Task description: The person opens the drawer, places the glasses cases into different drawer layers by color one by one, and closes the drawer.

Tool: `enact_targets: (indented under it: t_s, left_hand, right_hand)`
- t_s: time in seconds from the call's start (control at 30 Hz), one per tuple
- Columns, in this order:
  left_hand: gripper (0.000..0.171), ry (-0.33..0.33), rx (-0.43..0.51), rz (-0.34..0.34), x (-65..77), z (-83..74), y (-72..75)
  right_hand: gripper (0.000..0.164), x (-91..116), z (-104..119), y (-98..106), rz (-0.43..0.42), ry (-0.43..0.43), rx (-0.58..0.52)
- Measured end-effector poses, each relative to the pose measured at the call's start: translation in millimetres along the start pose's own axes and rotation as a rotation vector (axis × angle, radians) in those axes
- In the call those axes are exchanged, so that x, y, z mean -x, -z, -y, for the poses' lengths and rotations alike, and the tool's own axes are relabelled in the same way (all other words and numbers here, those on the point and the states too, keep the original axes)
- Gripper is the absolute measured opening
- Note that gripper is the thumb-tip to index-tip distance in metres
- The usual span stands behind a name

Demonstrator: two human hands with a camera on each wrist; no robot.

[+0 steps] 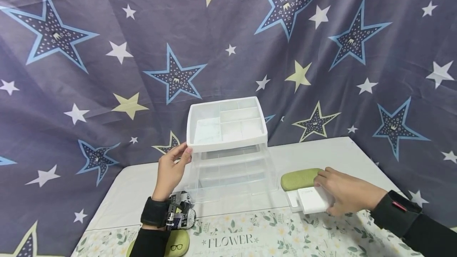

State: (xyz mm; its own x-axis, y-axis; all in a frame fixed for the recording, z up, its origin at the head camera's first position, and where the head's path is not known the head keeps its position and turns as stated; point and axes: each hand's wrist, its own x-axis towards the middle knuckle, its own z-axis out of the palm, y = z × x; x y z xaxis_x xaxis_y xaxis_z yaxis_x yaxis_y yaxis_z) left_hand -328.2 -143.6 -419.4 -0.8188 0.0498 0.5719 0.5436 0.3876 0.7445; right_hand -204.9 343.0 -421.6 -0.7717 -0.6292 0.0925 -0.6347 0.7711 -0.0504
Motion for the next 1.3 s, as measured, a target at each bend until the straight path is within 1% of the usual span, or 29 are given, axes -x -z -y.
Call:
enact_targets:
  t_s: [0.17, 0.33, 0.4, 0.53, 0.6, 0.67, 0.83, 1.03, 1.3]
  left_hand:
    - [0.045, -0.003, -0.007, -0.002, 1.6, 1.0, 0.6]
    - [0.045, 0.004, -0.005, -0.003, 3.1, 1.8, 1.4]
    - [0.045, 0.004, -0.006, -0.008, 3.0, 2.5, 1.8]
    - [0.045, -0.013, -0.007, -0.015, 1.9, 2.4, 2.7]
    - [0.044, -0.019, -0.008, -0.016, 1.1, 2.8, 2.9]
    - [0.044, -0.020, -0.008, -0.017, 0.6, 3.2, 3.1]
    - [0.043, -0.017, 0.012, -0.014, 0.7, 3.6, 2.4]
    - [0.041, -0.017, 0.024, -0.005, -0.3, 2.5, 0.2]
    - [0.041, -0.024, 0.017, -0.009, -0.4, 1.4, 0.5]
  right_hand:
    - [0.061, -4.7, -4.3, 14.0, -0.048, -0.002, 0.010]
    - [0.061, -14.2, -9.7, 31.6, -0.046, -0.005, 0.012]
    - [0.060, -18.8, -11.0, 38.4, -0.047, -0.010, 0.028]
    - [0.058, -27.8, -11.5, 50.5, -0.079, 0.003, 0.071]
    - [0.058, -32.2, -10.8, 56.4, -0.098, 0.014, 0.086]
    - [0.058, -36.0, -9.5, 62.9, -0.112, 0.008, 0.097]
    - [0.058, -44.4, -5.4, 80.6, -0.133, 0.003, 0.110]
    - [0.057, -52.8, -0.2, 100.1, -0.154, 0.017, 0.128]
    - [0.058, -69.7, 7.9, 121.2, -0.179, 0.072, 0.159]
